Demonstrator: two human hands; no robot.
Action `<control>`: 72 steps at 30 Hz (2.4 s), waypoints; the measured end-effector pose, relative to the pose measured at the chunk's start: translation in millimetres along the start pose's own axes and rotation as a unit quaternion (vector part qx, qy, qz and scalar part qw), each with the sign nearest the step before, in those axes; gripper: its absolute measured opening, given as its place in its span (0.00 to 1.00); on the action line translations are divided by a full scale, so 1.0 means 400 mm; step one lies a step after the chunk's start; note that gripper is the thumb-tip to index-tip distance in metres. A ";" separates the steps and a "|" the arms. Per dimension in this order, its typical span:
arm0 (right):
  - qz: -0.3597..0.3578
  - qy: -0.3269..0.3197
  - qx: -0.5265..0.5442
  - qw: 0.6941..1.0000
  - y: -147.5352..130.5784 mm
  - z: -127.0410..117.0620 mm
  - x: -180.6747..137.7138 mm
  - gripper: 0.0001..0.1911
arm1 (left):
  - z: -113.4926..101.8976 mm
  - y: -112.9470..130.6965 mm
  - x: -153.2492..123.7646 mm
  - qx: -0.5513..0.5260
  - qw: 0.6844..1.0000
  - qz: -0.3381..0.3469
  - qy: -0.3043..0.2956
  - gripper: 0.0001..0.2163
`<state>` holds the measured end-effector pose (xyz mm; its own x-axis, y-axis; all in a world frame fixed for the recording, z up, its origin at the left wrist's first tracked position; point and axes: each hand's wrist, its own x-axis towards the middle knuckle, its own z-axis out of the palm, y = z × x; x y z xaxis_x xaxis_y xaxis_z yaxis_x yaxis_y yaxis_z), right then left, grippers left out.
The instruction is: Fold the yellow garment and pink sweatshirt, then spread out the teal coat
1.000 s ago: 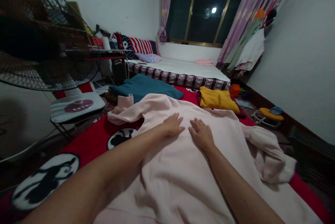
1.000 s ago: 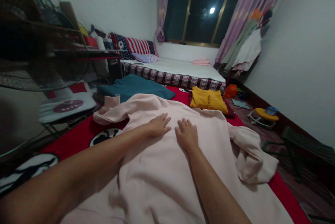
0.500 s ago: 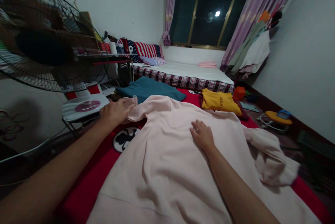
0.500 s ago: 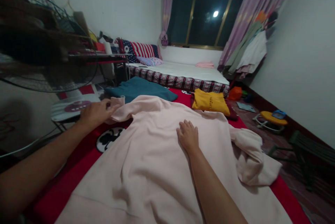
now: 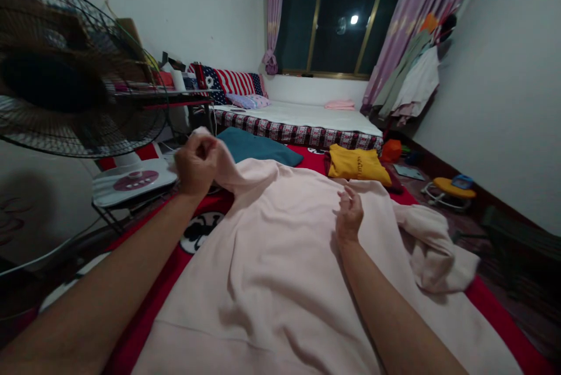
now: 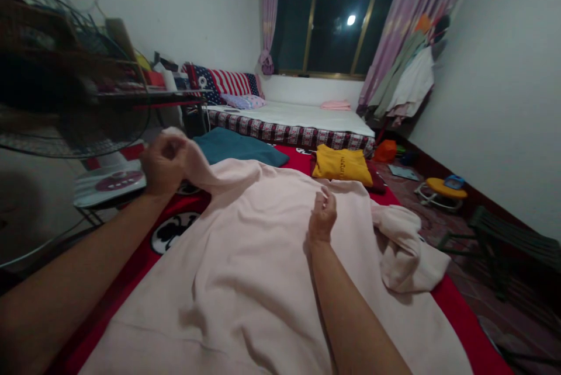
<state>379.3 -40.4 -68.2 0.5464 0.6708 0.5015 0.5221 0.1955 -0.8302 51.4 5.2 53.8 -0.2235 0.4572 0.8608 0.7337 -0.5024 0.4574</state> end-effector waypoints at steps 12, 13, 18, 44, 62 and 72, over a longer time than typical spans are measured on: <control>0.057 0.208 0.004 0.976 0.022 -0.163 0.065 0.27 | 0.288 0.229 -0.362 -0.039 0.793 0.199 -0.575 0.27; 0.034 0.192 -0.030 0.980 0.023 -0.154 0.062 0.26 | 0.286 0.226 -0.374 -0.027 0.800 0.202 -0.564 0.27; -0.108 -0.008 -0.211 0.971 0.025 -0.094 0.035 0.26 | 0.279 0.232 -0.369 -0.082 0.838 0.192 -0.504 0.17; 0.116 -0.136 -0.134 0.975 -0.045 -0.330 0.193 0.13 | 0.332 0.107 -0.291 -0.049 0.925 -0.126 -0.356 0.24; -0.219 -0.452 -0.323 0.802 -0.174 -0.147 -0.083 0.24 | 0.130 0.020 -0.218 -0.062 0.705 0.080 -0.702 0.39; -0.283 -0.393 -0.407 0.774 -0.145 -0.122 -0.105 0.15 | -0.221 0.049 -0.219 0.236 0.720 0.007 -0.653 0.18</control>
<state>358.0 -115.1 -29.2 -0.3212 0.9332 0.1609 0.9470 0.3159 0.0584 28.5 -109.5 7.2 0.3540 0.9090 -0.2198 0.9349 -0.3498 0.0590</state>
